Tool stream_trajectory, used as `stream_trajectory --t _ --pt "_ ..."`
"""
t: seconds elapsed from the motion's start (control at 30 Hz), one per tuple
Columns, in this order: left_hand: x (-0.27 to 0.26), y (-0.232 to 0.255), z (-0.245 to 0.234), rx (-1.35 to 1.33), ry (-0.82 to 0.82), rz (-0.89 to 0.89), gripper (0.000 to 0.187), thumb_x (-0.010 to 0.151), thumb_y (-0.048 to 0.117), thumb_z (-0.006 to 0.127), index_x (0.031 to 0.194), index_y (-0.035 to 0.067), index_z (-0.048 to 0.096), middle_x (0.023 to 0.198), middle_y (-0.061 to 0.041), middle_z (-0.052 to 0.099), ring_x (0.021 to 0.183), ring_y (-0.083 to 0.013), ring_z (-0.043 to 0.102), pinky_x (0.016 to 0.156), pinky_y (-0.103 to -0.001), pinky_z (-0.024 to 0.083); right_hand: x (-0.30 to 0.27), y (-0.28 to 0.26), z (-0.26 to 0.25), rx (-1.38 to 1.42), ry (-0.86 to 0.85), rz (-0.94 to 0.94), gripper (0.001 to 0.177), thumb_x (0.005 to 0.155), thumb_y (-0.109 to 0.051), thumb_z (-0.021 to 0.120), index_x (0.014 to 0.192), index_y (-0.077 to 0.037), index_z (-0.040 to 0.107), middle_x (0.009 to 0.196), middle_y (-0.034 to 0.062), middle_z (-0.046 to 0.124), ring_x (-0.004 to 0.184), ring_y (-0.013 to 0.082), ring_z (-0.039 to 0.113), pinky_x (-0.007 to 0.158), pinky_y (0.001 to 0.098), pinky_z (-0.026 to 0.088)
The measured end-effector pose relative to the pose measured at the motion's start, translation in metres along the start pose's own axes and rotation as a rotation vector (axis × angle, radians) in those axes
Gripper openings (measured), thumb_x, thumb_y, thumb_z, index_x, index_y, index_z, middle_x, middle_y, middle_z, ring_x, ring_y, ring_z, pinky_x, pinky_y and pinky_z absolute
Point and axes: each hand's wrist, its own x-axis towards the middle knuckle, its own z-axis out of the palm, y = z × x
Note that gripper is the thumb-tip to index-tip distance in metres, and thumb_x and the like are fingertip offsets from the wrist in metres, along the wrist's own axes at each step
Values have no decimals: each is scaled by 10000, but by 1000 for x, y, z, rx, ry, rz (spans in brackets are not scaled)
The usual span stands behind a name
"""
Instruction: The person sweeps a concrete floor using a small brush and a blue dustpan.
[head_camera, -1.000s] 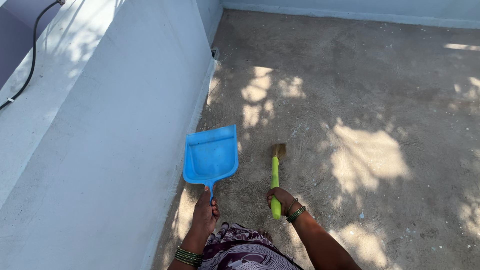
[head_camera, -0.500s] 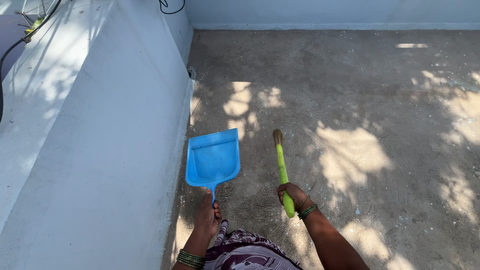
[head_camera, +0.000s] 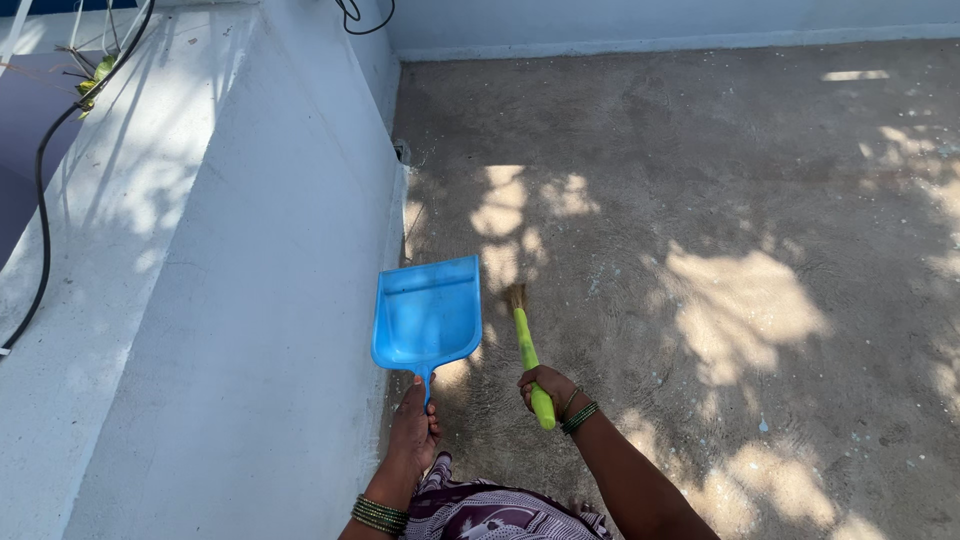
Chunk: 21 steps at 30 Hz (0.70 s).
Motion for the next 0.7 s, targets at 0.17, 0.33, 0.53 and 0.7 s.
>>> stream_trajectory --t 0.17,0.33,0.53,0.7 --pt "10 19 10 7 -47 4 523 950 564 594 1332 211 653 673 76 435 569 -31 372 500 -210 372 -9 -26 10 83 -246 87 219 945 -94 640 838 -101 448 606 -40 496 437 52 482 412 208 504" --pt "27 18 32 6 -112 4 528 947 557 613 1308 177 666 664 76 445 551 -31 387 493 -202 384 -34 -61 -31 103 -112 -60 163 929 -85 629 849 -82 487 615 -30 518 447 56 482 423 212 499" --pt "49 9 71 30 -125 -16 515 965 560 609 1273 149 646 675 71 456 552 -34 387 487 -208 383 -46 -127 -83 144 66 -166 183 905 -44 615 812 -82 461 601 -12 503 449 101 487 434 252 503" --pt "59 7 114 73 -98 -11 538 939 584 604 1275 172 685 664 72 451 536 -33 362 479 -200 372 -24 -167 -93 78 190 -171 160 897 -39 584 799 -71 462 606 10 512 460 128 511 443 276 511"
